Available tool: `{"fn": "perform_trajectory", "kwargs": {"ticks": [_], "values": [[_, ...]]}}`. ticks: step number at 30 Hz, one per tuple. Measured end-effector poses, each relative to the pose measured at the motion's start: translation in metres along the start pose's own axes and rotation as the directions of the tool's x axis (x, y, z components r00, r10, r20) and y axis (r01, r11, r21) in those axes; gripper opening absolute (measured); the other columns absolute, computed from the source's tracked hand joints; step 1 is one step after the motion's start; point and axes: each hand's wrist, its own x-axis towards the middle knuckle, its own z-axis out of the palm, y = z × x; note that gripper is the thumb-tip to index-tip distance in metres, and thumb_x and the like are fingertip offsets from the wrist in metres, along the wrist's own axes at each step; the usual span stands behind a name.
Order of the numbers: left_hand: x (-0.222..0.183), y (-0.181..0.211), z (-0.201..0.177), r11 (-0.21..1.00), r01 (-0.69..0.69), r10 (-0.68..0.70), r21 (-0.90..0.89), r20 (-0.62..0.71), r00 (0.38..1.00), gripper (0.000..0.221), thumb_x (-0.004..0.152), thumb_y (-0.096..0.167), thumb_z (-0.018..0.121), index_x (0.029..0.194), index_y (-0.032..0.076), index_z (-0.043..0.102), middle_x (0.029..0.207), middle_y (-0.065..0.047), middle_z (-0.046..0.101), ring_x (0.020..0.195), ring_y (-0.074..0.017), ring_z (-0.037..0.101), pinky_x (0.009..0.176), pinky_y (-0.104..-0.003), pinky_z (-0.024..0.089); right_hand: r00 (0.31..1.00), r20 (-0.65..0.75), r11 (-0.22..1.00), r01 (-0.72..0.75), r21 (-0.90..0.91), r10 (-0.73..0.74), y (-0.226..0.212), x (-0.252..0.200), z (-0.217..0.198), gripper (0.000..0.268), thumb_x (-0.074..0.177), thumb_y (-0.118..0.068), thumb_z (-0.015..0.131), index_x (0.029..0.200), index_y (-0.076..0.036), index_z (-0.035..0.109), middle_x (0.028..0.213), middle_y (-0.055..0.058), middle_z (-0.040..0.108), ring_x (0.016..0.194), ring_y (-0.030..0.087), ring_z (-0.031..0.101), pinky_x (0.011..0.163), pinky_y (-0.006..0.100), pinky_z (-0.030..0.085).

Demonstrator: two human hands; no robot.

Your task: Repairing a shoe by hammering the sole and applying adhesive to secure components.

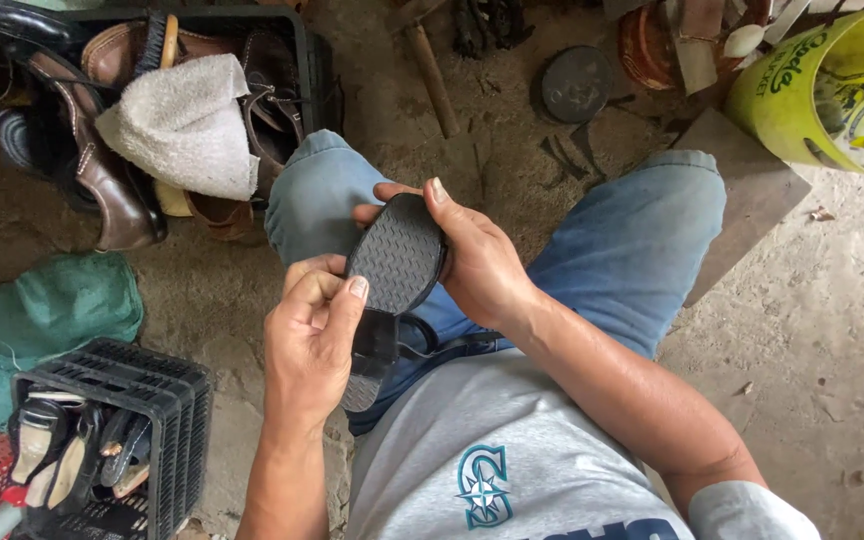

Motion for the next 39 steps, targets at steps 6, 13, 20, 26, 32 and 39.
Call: {"fn": "perform_trajectory", "kwargs": {"ticks": [6, 13, 20, 26, 32, 39], "values": [[-0.003, 0.001, 0.004, 1.000, -0.023, 0.022, -0.016, -0.038, 0.999, 0.026, 0.098, 0.016, 0.071, 0.079, 0.001, 0.062, 0.112, -0.015, 0.062, 0.095, -0.0254, 0.070, 0.081, -0.039, 0.059, 0.999, -0.044, 0.999, -0.026, 0.031, 0.027, 0.000, -0.002, 0.002, 0.059, 0.108, -0.040, 0.048, 0.143, 0.007, 0.056, 0.128, 0.027, 0.069, 0.118, 0.035, 0.069, 0.094, 0.051, 0.061], [-0.014, 0.044, 0.008, 0.984, -0.147, 0.154, 0.103, -0.065, 0.986, 0.028, 0.095, 0.018, 0.071, 0.074, 0.005, 0.057, 0.112, -0.013, 0.066, 0.095, -0.0296, 0.074, 0.084, -0.039, 0.060, 0.993, -0.102, 0.998, 0.066, 0.022, -0.064, -0.001, -0.016, -0.002, 0.044, 0.101, -0.024, 0.060, 0.130, 0.010, 0.063, 0.111, 0.029, 0.075, 0.097, 0.034, 0.077, 0.081, 0.048, 0.066], [-0.044, 0.051, 0.006, 0.970, -0.185, 0.174, 0.155, 0.084, 0.981, 0.062, 0.076, 0.035, 0.087, 0.120, 0.010, 0.051, 0.133, -0.012, 0.062, 0.126, -0.0242, 0.063, 0.106, -0.036, 0.050, 0.949, 0.153, 0.961, 0.270, 0.061, -0.277, -0.027, -0.049, -0.006, 0.042, 0.106, -0.033, 0.066, 0.128, 0.003, 0.064, 0.112, 0.022, 0.074, 0.130, 0.045, 0.063, 0.111, 0.055, 0.053], [-0.035, 0.062, 0.014, 0.857, -0.353, 0.331, 0.375, 0.122, 0.935, 0.059, 0.091, 0.036, 0.072, 0.136, 0.001, 0.057, 0.131, -0.010, 0.069, 0.118, -0.0266, 0.065, 0.107, -0.042, 0.048, 0.948, 0.126, 0.955, 0.283, 0.084, -0.292, -0.030, -0.054, -0.005, 0.040, 0.107, -0.032, 0.063, 0.129, 0.002, 0.063, 0.114, 0.022, 0.074, 0.134, 0.045, 0.059, 0.115, 0.054, 0.049], [-0.025, 0.063, 0.017, 0.921, -0.166, 0.135, 0.352, 0.111, 0.985, 0.031, 0.092, 0.038, 0.067, 0.103, 0.009, 0.067, 0.100, -0.006, 0.073, 0.101, -0.0264, 0.065, 0.093, -0.040, 0.049, 0.977, -0.139, 0.982, 0.172, 0.074, -0.160, -0.027, -0.044, 0.005, 0.041, 0.100, -0.028, 0.063, 0.123, 0.006, 0.064, 0.110, 0.023, 0.075, 0.112, 0.038, 0.067, 0.093, 0.051, 0.059], [-0.013, 0.066, 0.009, 0.982, 0.187, -0.187, 0.020, 0.195, 0.963, 0.035, 0.092, 0.027, 0.074, 0.068, 0.012, 0.054, 0.060, 0.007, 0.043, 0.058, -0.0058, 0.038, 0.053, -0.026, 0.033, 0.945, -0.231, 0.967, -0.196, 0.165, 0.231, -0.028, -0.030, 0.016, 0.042, 0.100, -0.032, 0.056, 0.116, 0.007, 0.064, 0.110, 0.025, 0.074, 0.099, 0.035, 0.073, 0.089, 0.047, 0.061]]}}
